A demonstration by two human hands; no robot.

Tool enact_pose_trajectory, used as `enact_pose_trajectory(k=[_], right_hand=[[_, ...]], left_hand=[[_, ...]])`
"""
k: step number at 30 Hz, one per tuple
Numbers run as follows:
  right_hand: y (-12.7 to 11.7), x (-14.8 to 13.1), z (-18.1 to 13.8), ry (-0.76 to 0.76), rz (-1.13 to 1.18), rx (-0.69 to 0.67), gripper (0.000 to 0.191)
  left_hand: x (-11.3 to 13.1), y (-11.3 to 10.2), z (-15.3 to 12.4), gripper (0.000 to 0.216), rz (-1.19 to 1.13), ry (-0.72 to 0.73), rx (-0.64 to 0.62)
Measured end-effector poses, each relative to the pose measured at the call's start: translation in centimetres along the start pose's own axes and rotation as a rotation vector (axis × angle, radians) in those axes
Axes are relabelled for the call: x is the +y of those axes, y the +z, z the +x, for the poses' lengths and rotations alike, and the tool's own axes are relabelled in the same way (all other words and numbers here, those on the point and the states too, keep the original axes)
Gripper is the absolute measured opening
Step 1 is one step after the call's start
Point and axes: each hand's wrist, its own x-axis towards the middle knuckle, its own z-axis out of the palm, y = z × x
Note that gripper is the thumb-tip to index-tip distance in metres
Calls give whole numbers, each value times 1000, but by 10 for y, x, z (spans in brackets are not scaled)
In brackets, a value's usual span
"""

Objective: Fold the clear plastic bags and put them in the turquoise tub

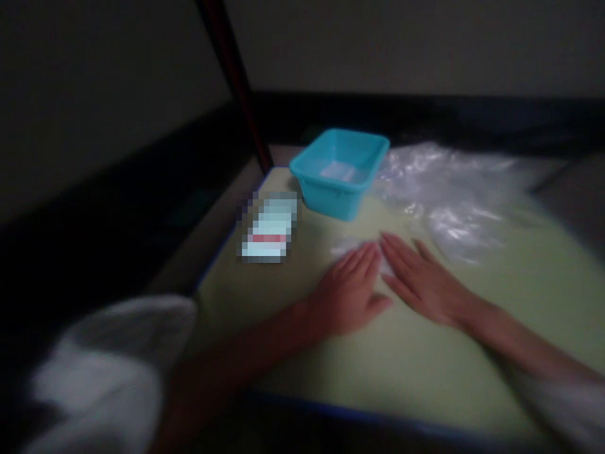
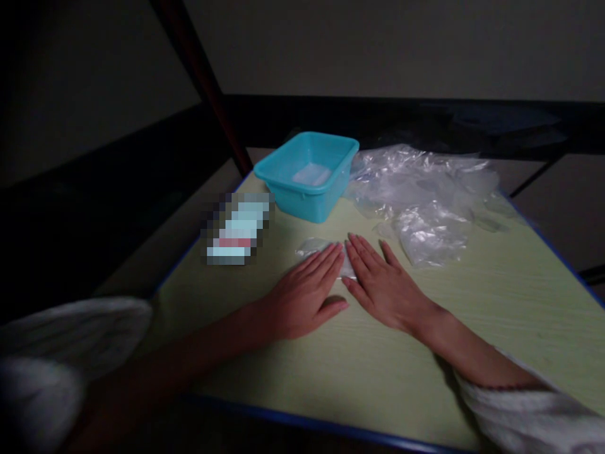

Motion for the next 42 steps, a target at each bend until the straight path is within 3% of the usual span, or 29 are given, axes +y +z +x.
enact_pose_trajectory(k=[9, 20, 24, 27, 32, 37, 42], right_hand=[[4, 1, -1, -3, -43, 28, 61], [-1, 0, -1, 23, -2, -4, 59], [-10, 5, 4, 54, 155, 14, 56], [-22, 9, 6, 84, 323, 67, 42], [-36, 7, -2, 154, 547, 73, 23], [-45, 2, -15, -49, 797, -120, 11], [-48, 2, -18, -411, 463, 110, 14]], left_hand=[[-7, 0, -5, 72, 54, -99, 7], [-26, -12, -20, 68, 97, -206, -70], [-37, -14, -22, 70, 18, -165, -70], [-45, -19, -20, 73, -18, -142, -31], [-57, -23, -13, 67, 49, -211, 109], [-64, -18, -12, 57, 46, -251, 288], [-47, -20, -18, 36, -50, -118, 331]])
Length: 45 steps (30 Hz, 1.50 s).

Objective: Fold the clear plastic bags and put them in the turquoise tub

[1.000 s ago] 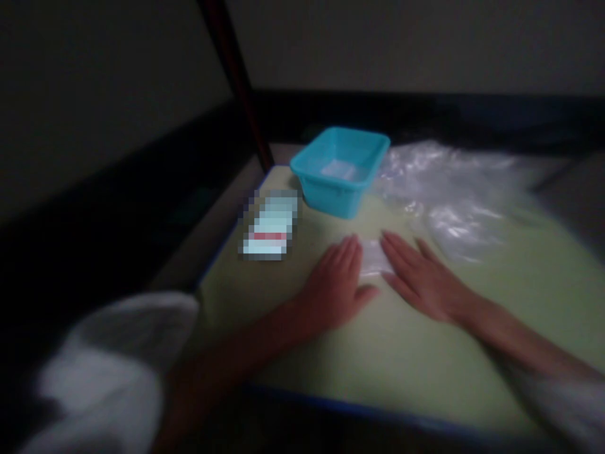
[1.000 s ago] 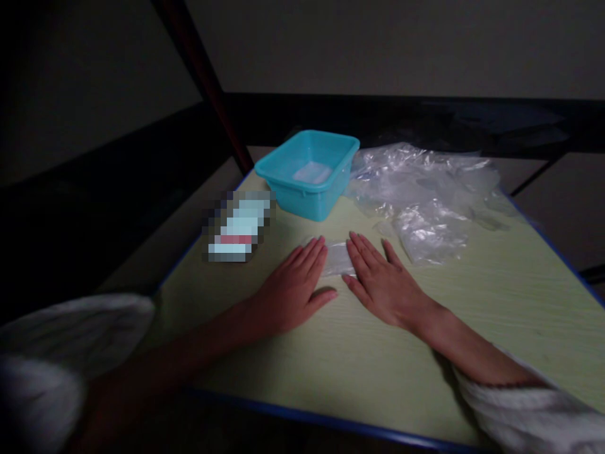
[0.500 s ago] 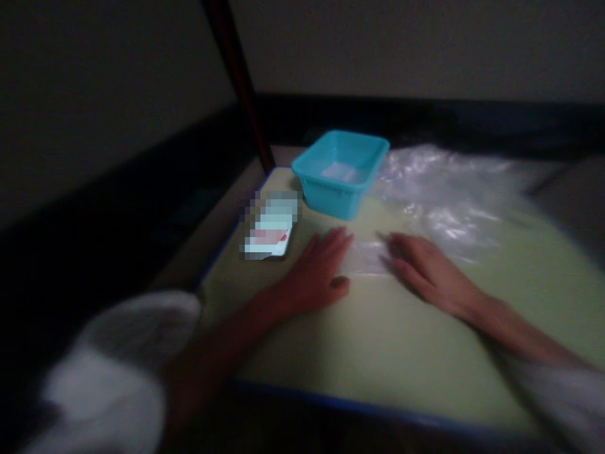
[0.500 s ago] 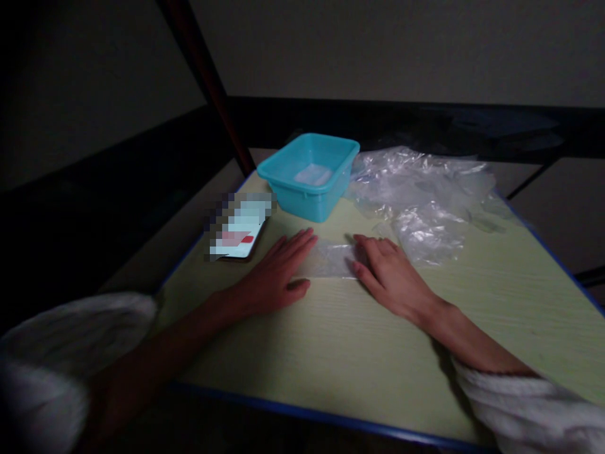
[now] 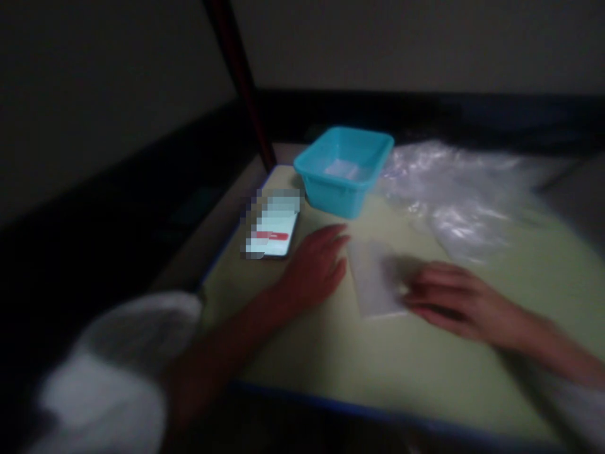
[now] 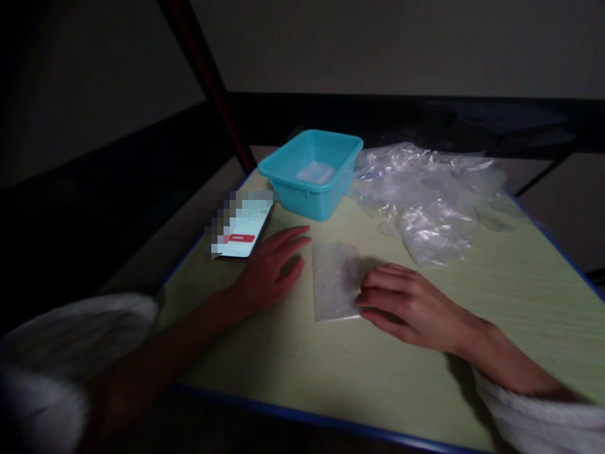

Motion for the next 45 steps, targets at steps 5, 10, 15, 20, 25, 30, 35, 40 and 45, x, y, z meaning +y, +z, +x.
enact_pose_trajectory(k=[5, 10, 15, 20, 25, 30, 35, 40, 45], right_hand=[[4, -3, 1, -106, -202, -14, 16], [5, -9, 2, -110, -284, -22, 27], [7, -10, 3, -221, -392, -11, 28], [12, -6, -1, -255, -461, -63, 28], [14, -5, -1, -154, -382, -63, 25], [9, -3, 3, 134, -123, -15, 17], [5, 4, 7, 383, 194, 70, 15], [9, 13, 4, 406, 356, 46, 19], [15, 15, 12, 529, 377, 176, 13]], left_hand=[[16, 1, -6, 48, 16, 79, -170], [14, 5, -6, 51, 2, 69, -224], [12, 5, -6, 50, 16, 116, -158], [14, 0, -6, 25, 31, 315, -90], [15, -2, -6, 18, -20, 409, -176], [15, -5, -6, 28, -122, 388, -182], [15, 0, -5, 22, -102, 303, -149], [17, 5, -1, 20, -189, 168, -144], [22, 6, 3, 24, -337, -152, -173]])
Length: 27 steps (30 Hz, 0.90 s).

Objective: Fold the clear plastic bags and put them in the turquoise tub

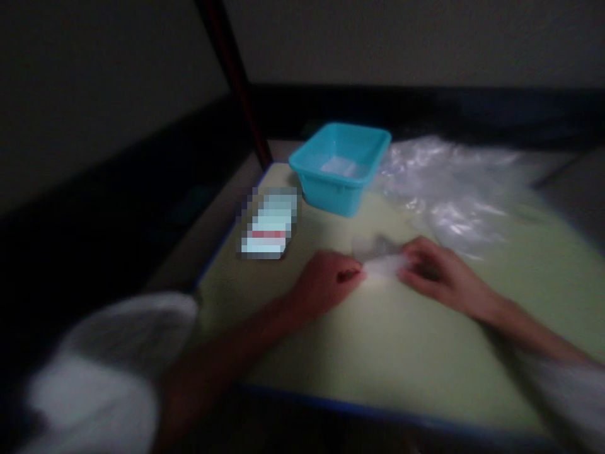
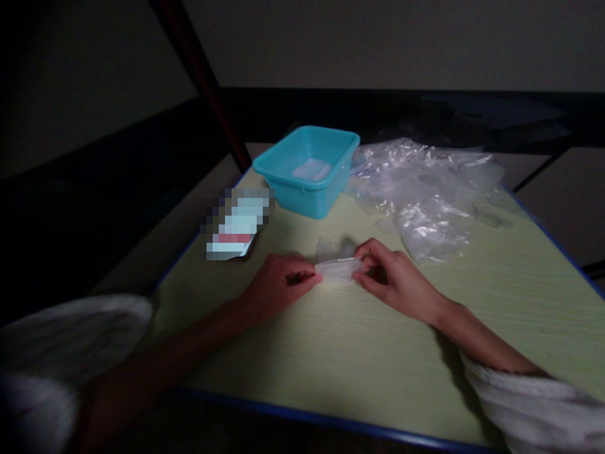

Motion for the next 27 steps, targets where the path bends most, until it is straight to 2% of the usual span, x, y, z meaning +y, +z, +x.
enact_pose_trajectory(k=[4, 7, 10, 12, 15, 17, 22, 27], right_hand=[[6, -1, 11, 118, 215, 49, 22], [7, 1, 12, 142, 243, 177, 27], [6, -1, 8, 59, 33, 341, 21], [5, -5, 4, -55, -172, 373, 15], [6, -11, 0, -256, -371, 278, 12], [8, -12, -1, -325, -421, 195, 15], [10, -10, 1, -328, -486, 76, 30], [15, -1, 2, -361, -624, -64, 53]], left_hand=[[0, 4, 5, 7, -260, -214, 74], [0, 4, 9, 41, -329, -309, 113], [3, 2, 13, 61, -347, -358, 99], [4, 0, 16, 68, -366, -395, 56], [6, -3, 20, 75, -420, -464, 7], [7, -6, 23, 78, -462, -511, -5], [10, -10, 27, 78, -504, -602, -29], [12, -11, 28, 78, -500, -623, -19]])
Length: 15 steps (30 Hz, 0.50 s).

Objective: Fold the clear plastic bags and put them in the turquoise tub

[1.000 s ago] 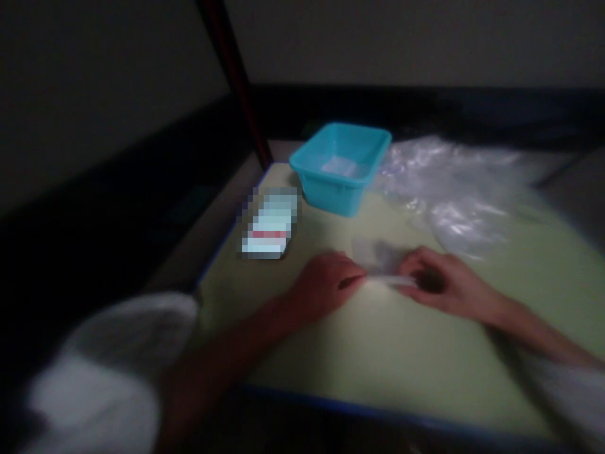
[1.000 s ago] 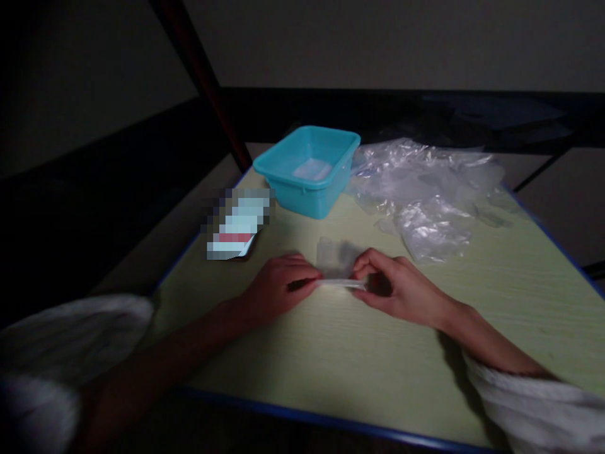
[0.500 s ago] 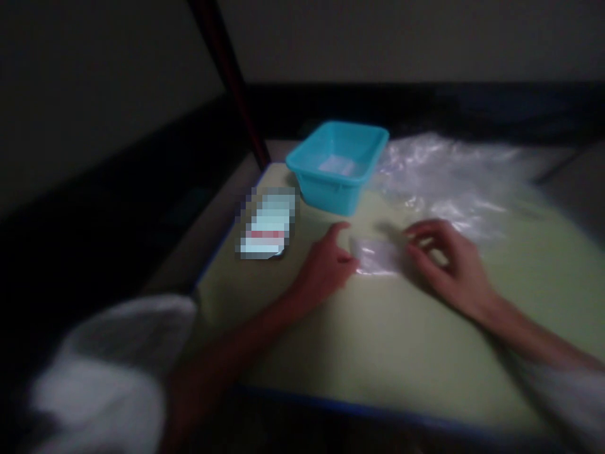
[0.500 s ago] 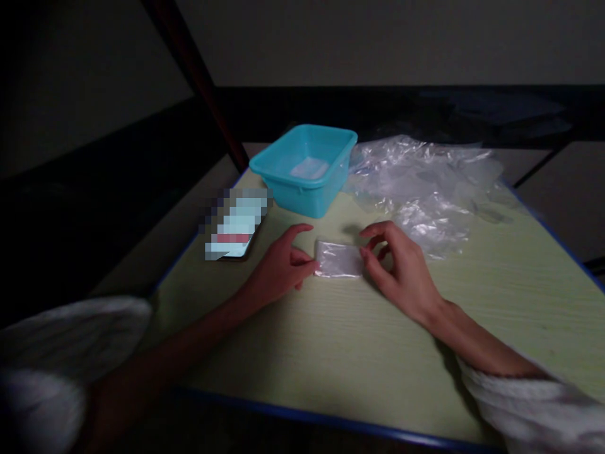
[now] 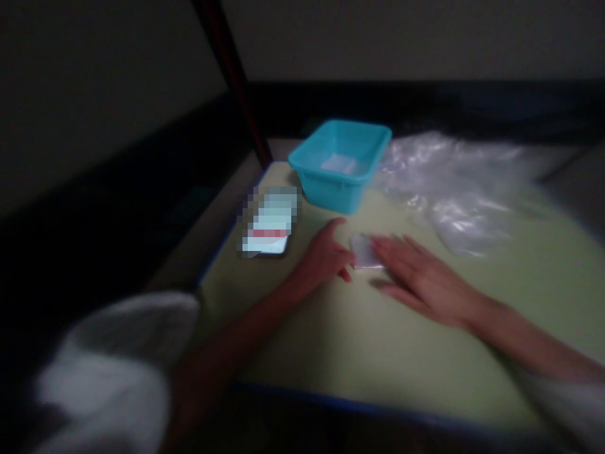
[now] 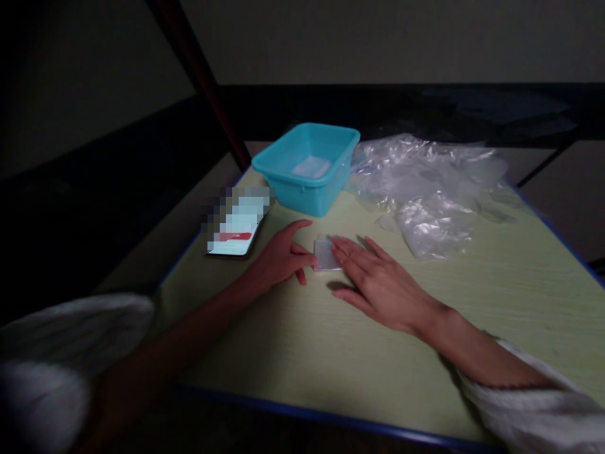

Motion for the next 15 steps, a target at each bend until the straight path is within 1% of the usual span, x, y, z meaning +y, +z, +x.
enact_pose_trajectory(k=[4, 10, 12, 13, 15], right_hand=[[9, 3, -2, -3, -41, -89, 66], [12, 5, -2, 19, -55, -130, 68], [12, 6, -2, 16, -56, -128, 68], [12, 6, -2, 12, -58, -122, 68], [13, 6, -2, -2, -70, -105, 71]], left_hand=[[0, 0, 1, 77, 9, 13, 1], [-3, -3, 2, 70, 48, 3, -21], [-8, -3, 0, 62, 113, 87, 49], [-10, -3, -2, 57, 179, 174, 111], [-15, 0, -7, 46, 374, 427, 211]])
